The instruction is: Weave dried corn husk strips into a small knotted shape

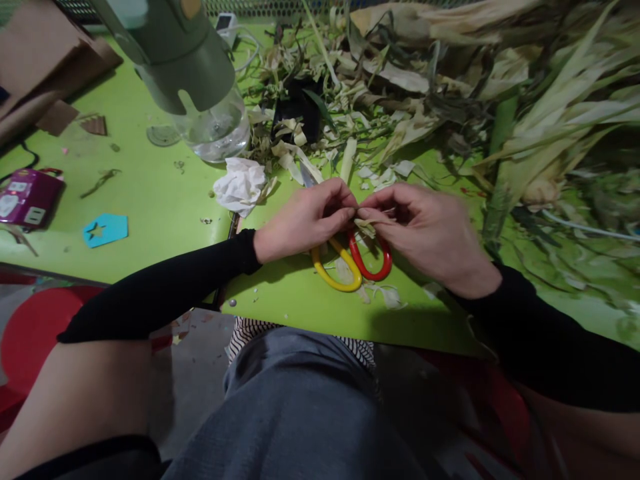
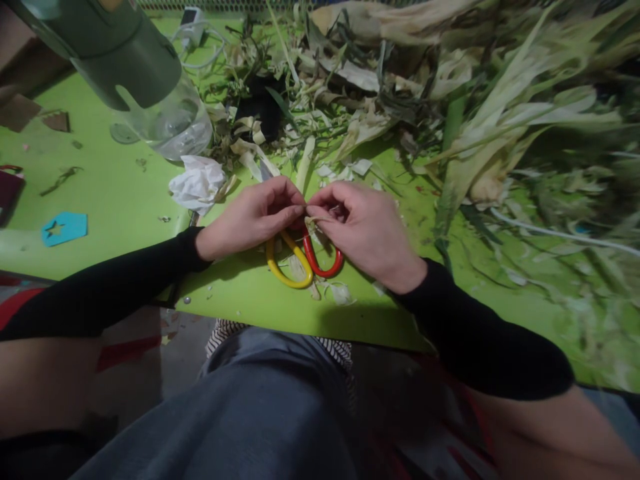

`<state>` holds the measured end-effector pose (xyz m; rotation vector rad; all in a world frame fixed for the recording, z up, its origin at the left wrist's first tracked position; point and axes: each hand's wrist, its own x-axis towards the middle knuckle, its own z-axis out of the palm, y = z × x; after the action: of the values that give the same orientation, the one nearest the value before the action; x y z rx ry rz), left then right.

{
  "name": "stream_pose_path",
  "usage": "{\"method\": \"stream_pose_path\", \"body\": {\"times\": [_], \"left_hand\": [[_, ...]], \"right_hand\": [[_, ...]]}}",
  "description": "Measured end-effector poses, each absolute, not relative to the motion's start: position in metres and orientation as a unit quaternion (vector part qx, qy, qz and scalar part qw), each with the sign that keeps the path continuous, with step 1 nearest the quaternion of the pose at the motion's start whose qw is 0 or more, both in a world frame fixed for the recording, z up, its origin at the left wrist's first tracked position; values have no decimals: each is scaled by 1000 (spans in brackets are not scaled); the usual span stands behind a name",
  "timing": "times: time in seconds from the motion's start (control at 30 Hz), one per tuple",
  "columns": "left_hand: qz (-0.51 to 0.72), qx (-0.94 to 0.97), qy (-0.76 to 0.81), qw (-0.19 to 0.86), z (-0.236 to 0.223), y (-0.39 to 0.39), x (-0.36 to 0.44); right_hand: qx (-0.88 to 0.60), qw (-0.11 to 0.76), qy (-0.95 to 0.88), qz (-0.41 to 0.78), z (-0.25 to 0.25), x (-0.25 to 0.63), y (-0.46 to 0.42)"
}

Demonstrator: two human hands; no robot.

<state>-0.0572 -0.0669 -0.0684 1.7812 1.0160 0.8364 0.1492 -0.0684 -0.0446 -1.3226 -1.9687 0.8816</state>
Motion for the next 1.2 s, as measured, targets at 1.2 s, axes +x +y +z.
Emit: {"method": "stream_pose_path", "body": {"times": [1.2], "left_hand": [[352,757,432,340,-63,-73,-59]], "right_hand": [[-462,330,-583,581,-45,144,-62]]}}
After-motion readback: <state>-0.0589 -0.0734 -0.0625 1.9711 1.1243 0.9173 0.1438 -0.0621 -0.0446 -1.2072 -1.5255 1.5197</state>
